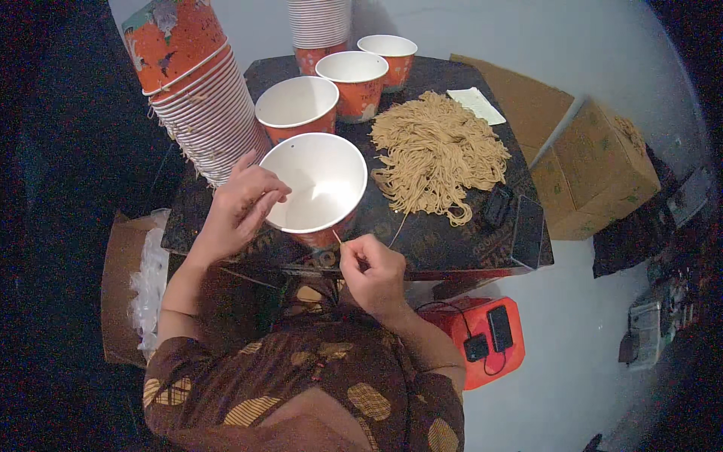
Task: Thread a piece of string or thin elastic through holes in paper cups as part of a manufacturing or packaging assembly process.
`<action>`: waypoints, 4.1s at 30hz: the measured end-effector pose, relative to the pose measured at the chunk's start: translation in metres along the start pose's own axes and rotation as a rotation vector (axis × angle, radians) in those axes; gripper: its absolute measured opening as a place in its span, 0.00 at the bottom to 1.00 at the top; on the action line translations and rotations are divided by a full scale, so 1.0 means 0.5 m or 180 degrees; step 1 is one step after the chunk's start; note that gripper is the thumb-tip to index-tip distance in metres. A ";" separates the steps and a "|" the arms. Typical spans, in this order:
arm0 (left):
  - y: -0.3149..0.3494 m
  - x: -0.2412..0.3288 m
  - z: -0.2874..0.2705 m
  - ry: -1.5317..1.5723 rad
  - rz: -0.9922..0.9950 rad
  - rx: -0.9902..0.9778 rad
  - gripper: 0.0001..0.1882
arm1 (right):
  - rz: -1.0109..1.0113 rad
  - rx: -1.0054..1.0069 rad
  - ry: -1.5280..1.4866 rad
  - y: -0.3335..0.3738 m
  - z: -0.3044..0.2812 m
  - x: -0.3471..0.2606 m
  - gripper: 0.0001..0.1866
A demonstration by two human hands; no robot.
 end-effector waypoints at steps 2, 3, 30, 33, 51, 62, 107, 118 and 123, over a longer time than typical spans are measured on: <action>-0.007 -0.003 0.002 0.0090 0.0072 -0.0160 0.04 | 0.0118 -0.0080 -0.0020 0.000 0.003 0.002 0.04; -0.013 -0.005 0.002 0.0091 0.0074 -0.0156 0.04 | 0.0113 -0.0083 0.0005 0.000 0.004 0.001 0.04; -0.097 -0.010 0.086 0.1254 -0.0620 -0.2461 0.12 | -0.0510 0.0154 0.0497 -0.002 0.006 -0.011 0.08; -0.097 -0.008 0.084 0.1242 -0.0653 -0.2483 0.12 | -0.0576 0.0132 0.0527 -0.004 0.010 -0.012 0.08; -0.092 -0.011 0.093 0.1395 -0.0372 -0.2680 0.15 | -0.0756 0.0155 0.0628 -0.009 0.018 -0.016 0.08; -0.088 -0.021 0.114 0.1479 0.0025 -0.2695 0.12 | -0.0714 0.0046 0.0647 -0.022 0.025 -0.016 0.10; -0.055 0.017 0.108 0.3057 -0.1769 -0.1920 0.03 | -0.1477 -0.0262 0.0649 -0.112 -0.019 -0.090 0.05; -0.055 -0.011 0.128 0.3518 -0.1856 -0.1803 0.03 | -0.1765 -0.0519 0.0778 -0.123 -0.041 -0.062 0.13; -0.058 -0.011 0.131 0.3549 -0.1745 -0.1891 0.02 | -0.1607 -0.0268 0.1005 -0.110 -0.022 -0.066 0.12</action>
Point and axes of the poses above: each hand's wrist, its own y-axis away from the middle knuckle, its own z-axis out of the palm, x = y × z, the point moved 4 cm from there along -y, towards the middle knuckle, and after that the axes turned 1 degree about x, right-handed, at the moved point
